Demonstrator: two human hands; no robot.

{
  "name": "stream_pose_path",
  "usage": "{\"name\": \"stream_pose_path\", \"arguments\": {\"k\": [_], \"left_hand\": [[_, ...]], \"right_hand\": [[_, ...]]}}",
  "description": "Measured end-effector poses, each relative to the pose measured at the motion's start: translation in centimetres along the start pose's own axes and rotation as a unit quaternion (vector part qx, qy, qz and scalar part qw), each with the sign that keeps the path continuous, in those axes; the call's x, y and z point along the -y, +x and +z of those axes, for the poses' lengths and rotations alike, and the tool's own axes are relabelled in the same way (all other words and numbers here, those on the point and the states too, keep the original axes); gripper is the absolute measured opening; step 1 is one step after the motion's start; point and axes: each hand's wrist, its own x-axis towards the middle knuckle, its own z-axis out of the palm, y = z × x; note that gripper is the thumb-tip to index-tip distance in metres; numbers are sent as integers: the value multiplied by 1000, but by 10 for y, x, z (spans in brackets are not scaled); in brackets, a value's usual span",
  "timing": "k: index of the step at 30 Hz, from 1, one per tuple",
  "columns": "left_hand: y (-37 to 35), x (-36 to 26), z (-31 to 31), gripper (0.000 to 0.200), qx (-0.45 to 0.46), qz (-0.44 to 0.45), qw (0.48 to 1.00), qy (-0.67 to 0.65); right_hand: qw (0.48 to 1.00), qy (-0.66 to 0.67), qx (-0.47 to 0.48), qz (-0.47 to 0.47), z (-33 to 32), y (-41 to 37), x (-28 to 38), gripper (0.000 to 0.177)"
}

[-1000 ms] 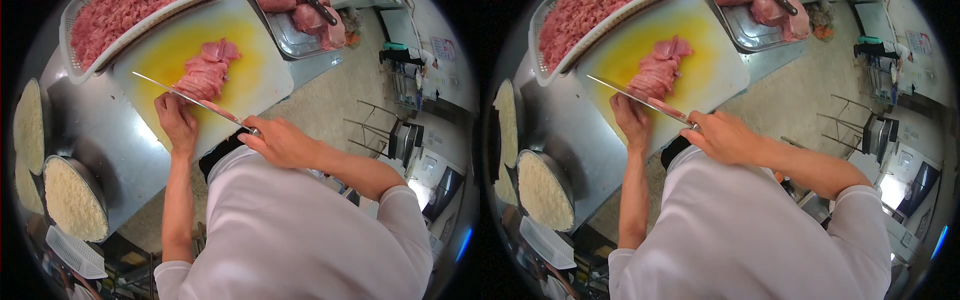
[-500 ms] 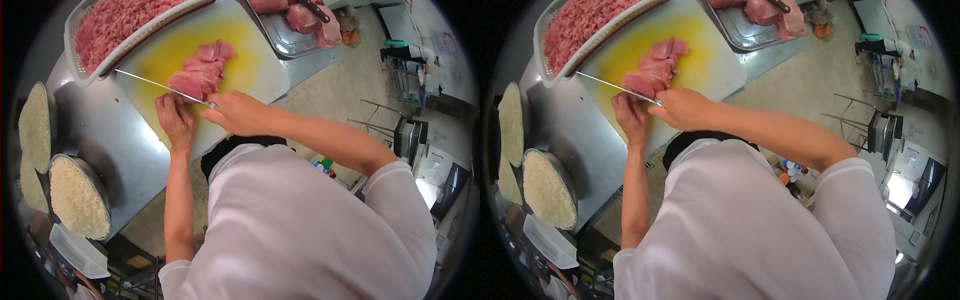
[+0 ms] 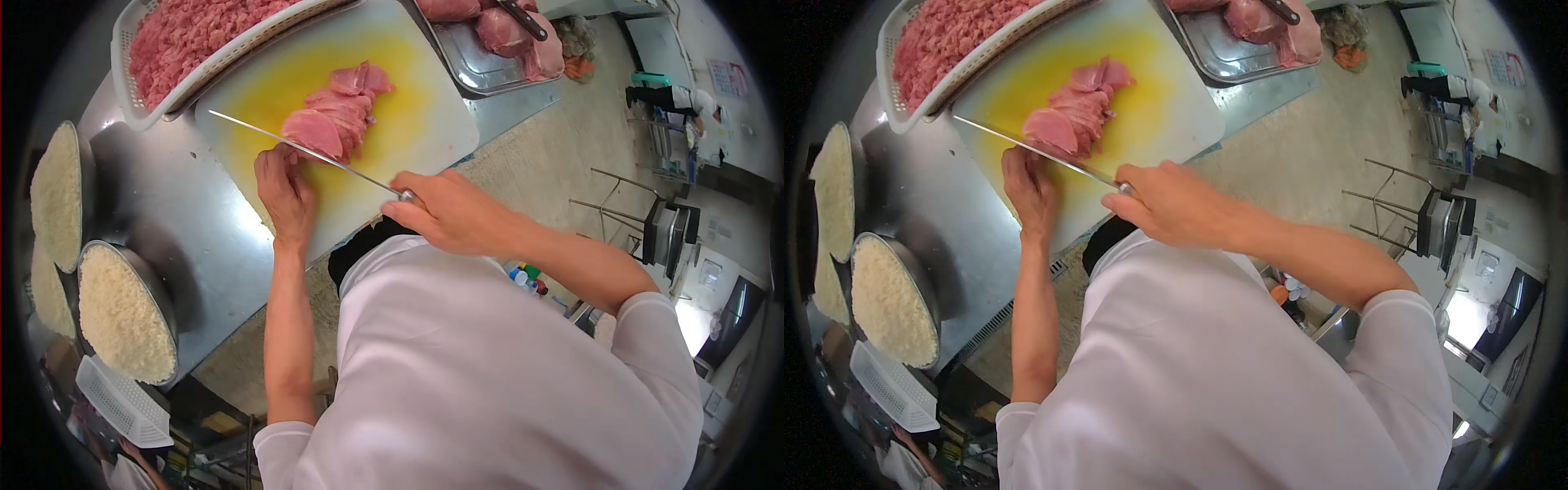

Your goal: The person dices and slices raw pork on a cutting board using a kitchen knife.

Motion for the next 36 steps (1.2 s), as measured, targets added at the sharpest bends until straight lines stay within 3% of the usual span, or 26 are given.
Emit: {"name": "stream_pose_path", "arguments": {"k": [4,6,10,19,21,25,27,28,30,32,36], "left_hand": [[1,8,4,13,3,17,1000,19],[0,9,4,12,-1,10,1000,19],[3,7,4,11,-3,-8,1000,13],[-2,14,6,12,3,12,1000,13],[1,12,7,11,-1,31,999,28],[1,10,7,9,-19,25,999,20],[-1,12,9,6,-32,31,998,37],[-3,11,10,3,-28,-18,999,5],[-6,11,9,4,-29,-62,997,-19],[-5,13,10,17,-25,-106,993,-36],[6,-17,27,36,-109,-101,985,-90]], "right_hand": [[998,-16,26,49,-2,-1,-3,38],[999,-37,-10,-33,4,8,-14,37],[999,-35,40,2,1,26,-12,44],[994,-77,11,-81,39,85,-32,35],[988,-61,-63,-124,52,96,-39,38],[985,-51,-77,-143,41,83,-30,34],[995,15,-38,-87,25,57,-19,32],[995,12,-39,-90,21,44,-23,32],[985,45,-126,-109,13,19,-31,31],[981,50,-148,-114,5,7,-54,32],[965,86,-230,-93,1,6,-105,33]]}}
